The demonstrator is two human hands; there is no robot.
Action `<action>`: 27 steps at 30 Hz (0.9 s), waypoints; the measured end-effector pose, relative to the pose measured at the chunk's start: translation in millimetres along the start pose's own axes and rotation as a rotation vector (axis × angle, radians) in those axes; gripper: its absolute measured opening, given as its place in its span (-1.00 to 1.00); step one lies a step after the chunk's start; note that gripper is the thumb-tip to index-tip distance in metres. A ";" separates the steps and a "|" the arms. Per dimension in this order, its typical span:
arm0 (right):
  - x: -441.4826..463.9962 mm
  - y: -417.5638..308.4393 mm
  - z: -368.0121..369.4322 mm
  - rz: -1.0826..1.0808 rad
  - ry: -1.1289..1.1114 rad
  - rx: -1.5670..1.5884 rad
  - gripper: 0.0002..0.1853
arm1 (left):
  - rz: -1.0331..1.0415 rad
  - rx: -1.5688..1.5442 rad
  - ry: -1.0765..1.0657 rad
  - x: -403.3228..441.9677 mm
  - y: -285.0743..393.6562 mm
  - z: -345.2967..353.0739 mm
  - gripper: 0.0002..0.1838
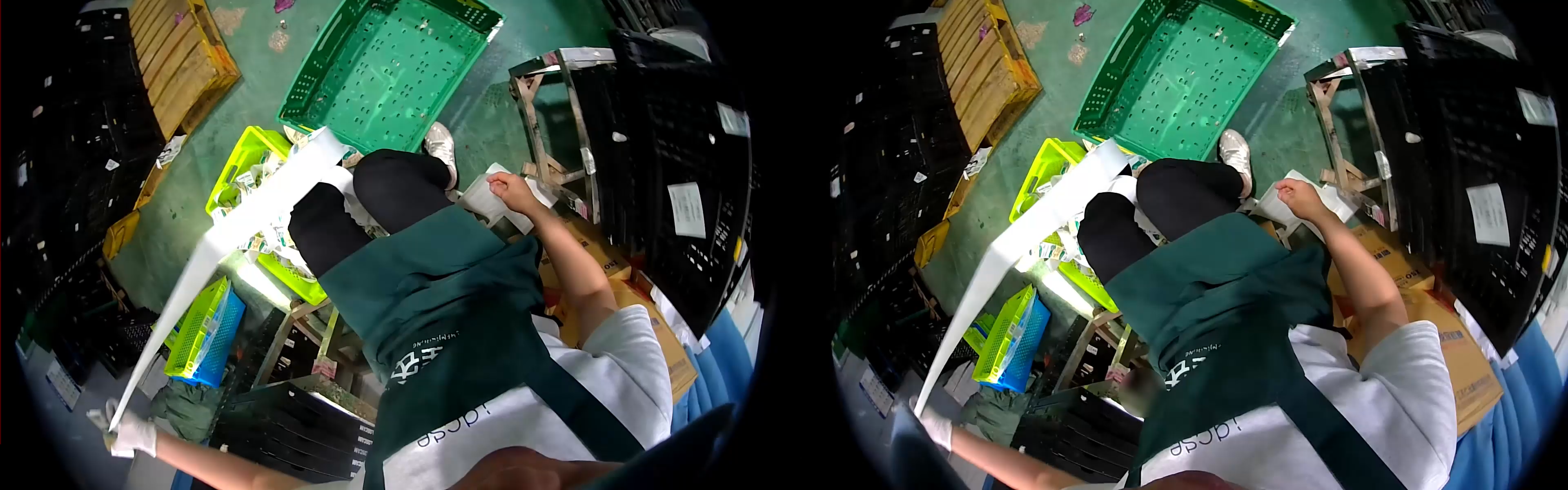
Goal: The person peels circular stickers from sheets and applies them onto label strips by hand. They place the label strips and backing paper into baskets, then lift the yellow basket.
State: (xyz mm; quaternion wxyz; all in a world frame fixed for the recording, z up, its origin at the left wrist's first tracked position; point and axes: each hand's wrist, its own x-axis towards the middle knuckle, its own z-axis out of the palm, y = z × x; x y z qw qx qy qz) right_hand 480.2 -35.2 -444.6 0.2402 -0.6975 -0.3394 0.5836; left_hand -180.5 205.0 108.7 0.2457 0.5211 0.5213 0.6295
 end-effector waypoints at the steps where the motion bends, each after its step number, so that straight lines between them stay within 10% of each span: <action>1: 7.2 -2.2 6.0 0.020 0.019 -0.006 -0.77 | -0.002 0.125 0.039 20.4 4.1 0.0 -0.84; 27: -66.2 89.3 85.7 0.590 0.143 0.464 -0.80 | -0.035 0.764 -0.277 17.7 -129.7 173.3 -0.34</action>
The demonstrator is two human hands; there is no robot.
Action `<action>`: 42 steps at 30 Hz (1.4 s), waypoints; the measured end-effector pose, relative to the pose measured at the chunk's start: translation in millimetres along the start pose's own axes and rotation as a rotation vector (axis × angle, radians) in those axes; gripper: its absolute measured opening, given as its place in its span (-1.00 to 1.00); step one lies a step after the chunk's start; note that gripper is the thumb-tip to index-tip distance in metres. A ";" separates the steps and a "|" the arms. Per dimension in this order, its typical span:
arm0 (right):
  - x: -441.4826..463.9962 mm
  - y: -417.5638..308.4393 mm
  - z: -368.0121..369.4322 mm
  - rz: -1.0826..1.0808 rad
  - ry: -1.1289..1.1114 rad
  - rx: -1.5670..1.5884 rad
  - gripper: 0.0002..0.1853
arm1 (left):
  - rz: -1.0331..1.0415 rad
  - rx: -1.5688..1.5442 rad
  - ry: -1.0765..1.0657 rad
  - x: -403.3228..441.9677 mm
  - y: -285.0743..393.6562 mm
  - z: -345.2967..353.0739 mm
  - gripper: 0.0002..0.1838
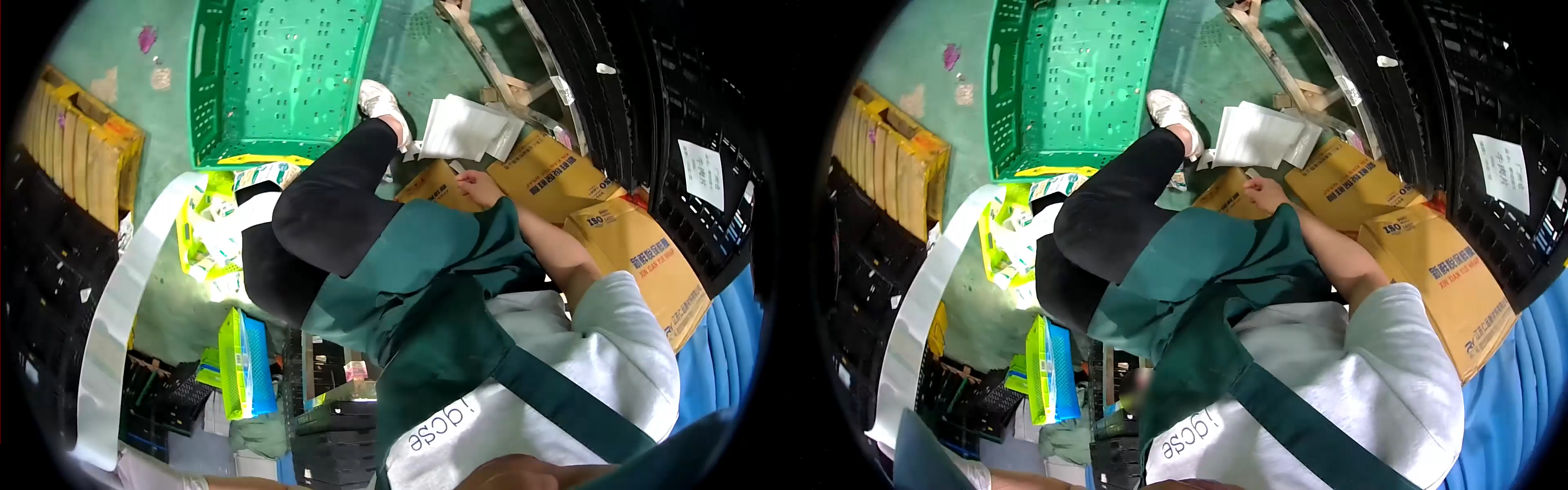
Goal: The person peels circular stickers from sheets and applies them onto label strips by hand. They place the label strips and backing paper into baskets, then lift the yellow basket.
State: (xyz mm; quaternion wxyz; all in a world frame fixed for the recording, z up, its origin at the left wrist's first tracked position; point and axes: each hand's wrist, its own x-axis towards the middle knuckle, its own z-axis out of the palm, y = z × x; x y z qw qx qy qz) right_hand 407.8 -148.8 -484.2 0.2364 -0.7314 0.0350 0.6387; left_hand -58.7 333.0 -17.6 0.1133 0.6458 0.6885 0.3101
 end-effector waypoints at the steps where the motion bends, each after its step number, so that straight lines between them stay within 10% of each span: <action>1: 3.4 7.0 -0.6 -0.027 0.011 0.001 -0.79 | 0.012 -0.026 -0.024 -12.0 13.2 3.7 -0.32; 8: -147.6 -246.3 64.6 -0.956 -0.212 -0.116 -0.57 | 0.107 -0.490 -0.417 -143.5 121.1 59.1 -0.17; 11: -236.5 -302.0 78.7 -0.395 -0.790 0.225 -0.29 | 0.200 -0.869 -0.877 -239.8 175.3 97.2 -0.10; 14: -239.4 -305.3 71.7 -0.186 -0.776 0.045 -0.18 | 0.308 -1.049 -1.195 -326.0 211.1 143.3 -0.03; 19: -239.5 -287.5 38.3 -0.380 -0.786 -0.692 -0.46 | 0.421 -0.855 -1.314 -397.2 212.0 153.3 -0.06; 24: -219.6 -266.1 19.4 -0.485 -0.781 -0.486 -0.54 | 0.006 -1.109 -1.124 -407.0 177.1 140.8 -0.15; 26: -204.8 -263.7 10.0 -0.582 -0.701 -0.617 -0.57 | 0.525 -0.581 -0.688 -388.9 171.8 132.7 -0.22; 33: -199.6 -238.9 14.8 -0.915 -0.385 -0.809 -0.70 | 0.804 -0.299 -0.147 -382.2 126.5 126.8 -0.57; 42: -216.6 -229.6 30.0 -0.925 -0.389 -0.790 -0.71 | 0.911 -0.317 0.120 -377.0 116.1 121.5 -0.53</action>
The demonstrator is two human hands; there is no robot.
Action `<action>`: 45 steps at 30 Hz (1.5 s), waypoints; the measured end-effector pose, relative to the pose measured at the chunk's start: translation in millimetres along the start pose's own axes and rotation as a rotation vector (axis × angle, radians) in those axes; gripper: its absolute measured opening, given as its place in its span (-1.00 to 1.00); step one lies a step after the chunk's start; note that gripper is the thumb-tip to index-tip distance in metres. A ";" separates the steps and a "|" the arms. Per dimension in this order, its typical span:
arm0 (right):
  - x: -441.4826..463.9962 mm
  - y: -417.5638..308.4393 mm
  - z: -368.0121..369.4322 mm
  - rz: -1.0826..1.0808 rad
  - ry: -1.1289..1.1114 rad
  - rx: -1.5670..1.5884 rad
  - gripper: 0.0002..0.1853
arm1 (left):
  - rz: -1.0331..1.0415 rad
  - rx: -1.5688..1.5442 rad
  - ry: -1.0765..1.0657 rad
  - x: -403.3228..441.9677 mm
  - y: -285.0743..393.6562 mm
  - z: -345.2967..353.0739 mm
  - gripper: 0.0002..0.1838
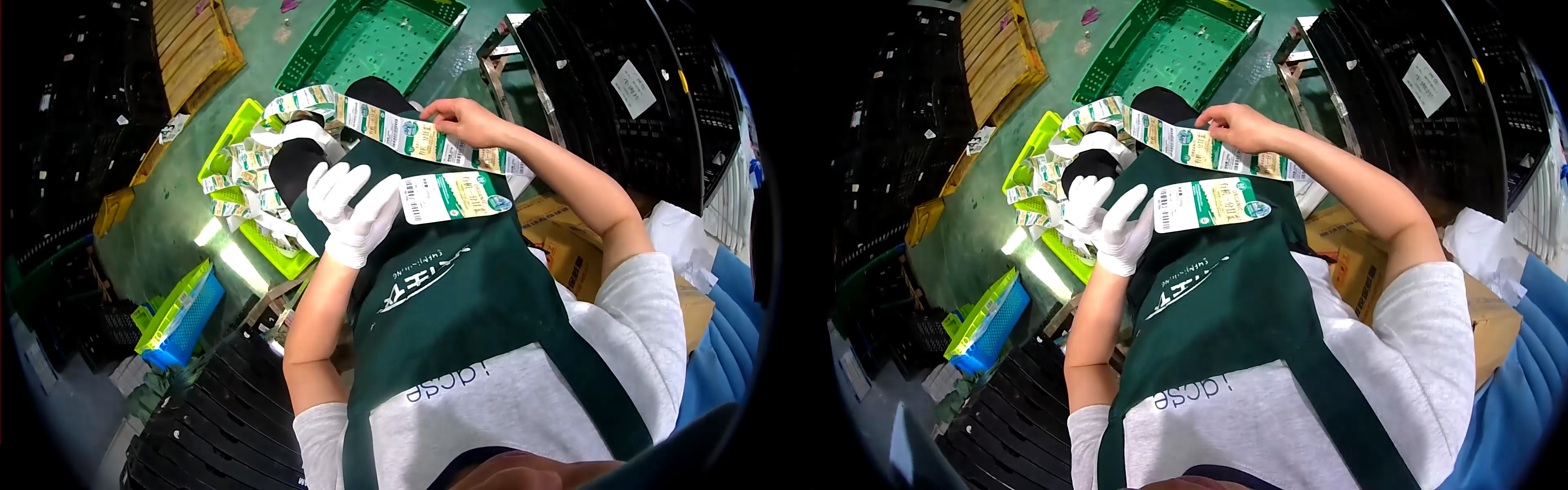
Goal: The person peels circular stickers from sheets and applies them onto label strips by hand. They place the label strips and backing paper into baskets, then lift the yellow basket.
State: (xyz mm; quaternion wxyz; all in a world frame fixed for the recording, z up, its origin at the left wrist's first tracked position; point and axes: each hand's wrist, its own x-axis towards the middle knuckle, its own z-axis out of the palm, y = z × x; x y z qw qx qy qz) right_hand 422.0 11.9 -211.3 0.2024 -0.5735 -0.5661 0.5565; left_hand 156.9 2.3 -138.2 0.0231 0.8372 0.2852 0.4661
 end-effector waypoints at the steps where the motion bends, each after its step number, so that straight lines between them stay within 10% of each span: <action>1: -2.5 -7.6 -1.2 0.007 -0.002 -0.034 -0.71 | 0.007 0.006 0.023 -0.9 0.5 1.1 -0.52; 8: -3.6 5.9 9.3 -0.124 0.098 -0.134 -0.61 | -0.061 0.009 -0.050 -12.1 2.8 6.8 -0.42; 22: -50.5 -6.3 4.6 0.105 -0.025 0.841 -0.27 | -0.233 -0.136 -0.090 -34.3 1.7 59.6 -0.37; 26: -55.3 -16.1 2.7 -0.022 0.006 0.824 -0.28 | -0.232 -0.086 -0.080 -35.7 1.0 64.8 -0.35; 31: -59.3 -26.3 4.5 -0.027 0.124 0.431 -0.83 | -0.203 -0.086 -0.108 -34.9 3.1 67.2 -0.32; 45: -71.9 -26.7 35.3 -0.041 0.476 0.056 -0.56 | -0.075 -0.044 -0.232 -37.2 16.4 81.1 -0.26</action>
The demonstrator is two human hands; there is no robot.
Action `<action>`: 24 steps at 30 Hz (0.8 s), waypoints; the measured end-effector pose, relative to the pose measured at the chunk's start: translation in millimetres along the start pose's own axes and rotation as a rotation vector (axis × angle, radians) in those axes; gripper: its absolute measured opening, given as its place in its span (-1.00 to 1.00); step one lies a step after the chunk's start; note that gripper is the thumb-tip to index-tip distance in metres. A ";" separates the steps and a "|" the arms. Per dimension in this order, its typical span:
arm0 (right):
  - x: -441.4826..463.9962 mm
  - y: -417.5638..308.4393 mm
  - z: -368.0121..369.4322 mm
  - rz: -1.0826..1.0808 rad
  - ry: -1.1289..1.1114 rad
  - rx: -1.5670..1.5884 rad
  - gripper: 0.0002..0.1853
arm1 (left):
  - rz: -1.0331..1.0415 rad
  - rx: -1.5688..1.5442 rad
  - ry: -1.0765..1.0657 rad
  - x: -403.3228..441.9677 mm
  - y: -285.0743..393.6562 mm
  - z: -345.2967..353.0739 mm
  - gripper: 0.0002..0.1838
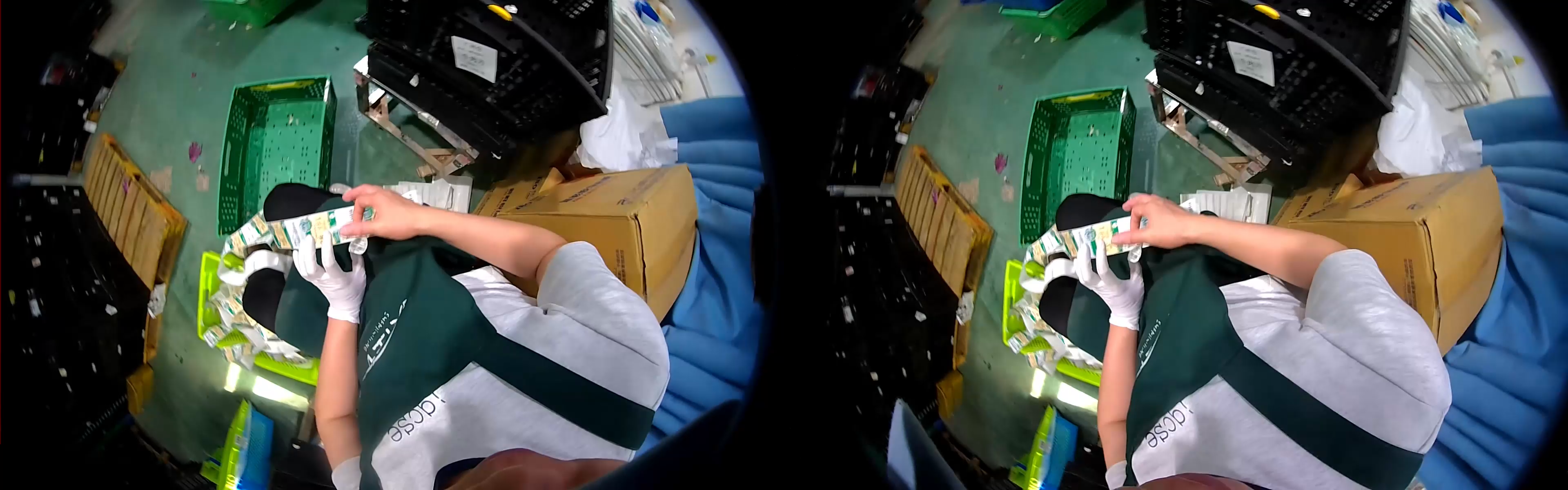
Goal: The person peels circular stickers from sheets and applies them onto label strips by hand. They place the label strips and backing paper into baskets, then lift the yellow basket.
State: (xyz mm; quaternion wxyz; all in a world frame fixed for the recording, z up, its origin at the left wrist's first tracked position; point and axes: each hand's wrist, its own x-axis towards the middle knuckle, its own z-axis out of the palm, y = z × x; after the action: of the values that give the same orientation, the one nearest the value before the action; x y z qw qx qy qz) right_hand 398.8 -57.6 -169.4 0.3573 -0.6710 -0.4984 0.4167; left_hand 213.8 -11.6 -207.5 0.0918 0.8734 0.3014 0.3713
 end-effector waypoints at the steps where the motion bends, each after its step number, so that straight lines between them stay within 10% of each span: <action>1: -3.6 -1.9 0.4 -0.018 0.008 0.001 -0.58 | 0.001 -0.009 0.008 1.1 1.9 1.8 -0.25; 10: -9.3 41.9 19.4 0.089 0.459 0.031 -0.81 | -0.161 -0.100 -0.468 18.8 11.2 16.1 0.12; 17: -41.2 28.7 -31.7 0.025 0.836 0.559 -0.76 | 0.024 -0.047 -0.567 27.2 17.9 3.2 -0.01; 24: -157.4 -86.4 -67.5 -0.137 0.981 0.364 -0.85 | 0.133 -0.067 -0.525 22.7 20.9 11.7 -0.20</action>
State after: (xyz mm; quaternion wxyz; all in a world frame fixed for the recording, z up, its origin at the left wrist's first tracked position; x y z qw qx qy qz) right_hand 404.0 -192.6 -33.3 0.6855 -0.6804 -0.2349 0.1093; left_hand 243.9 -14.1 -194.2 0.1712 0.9541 0.1967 0.1470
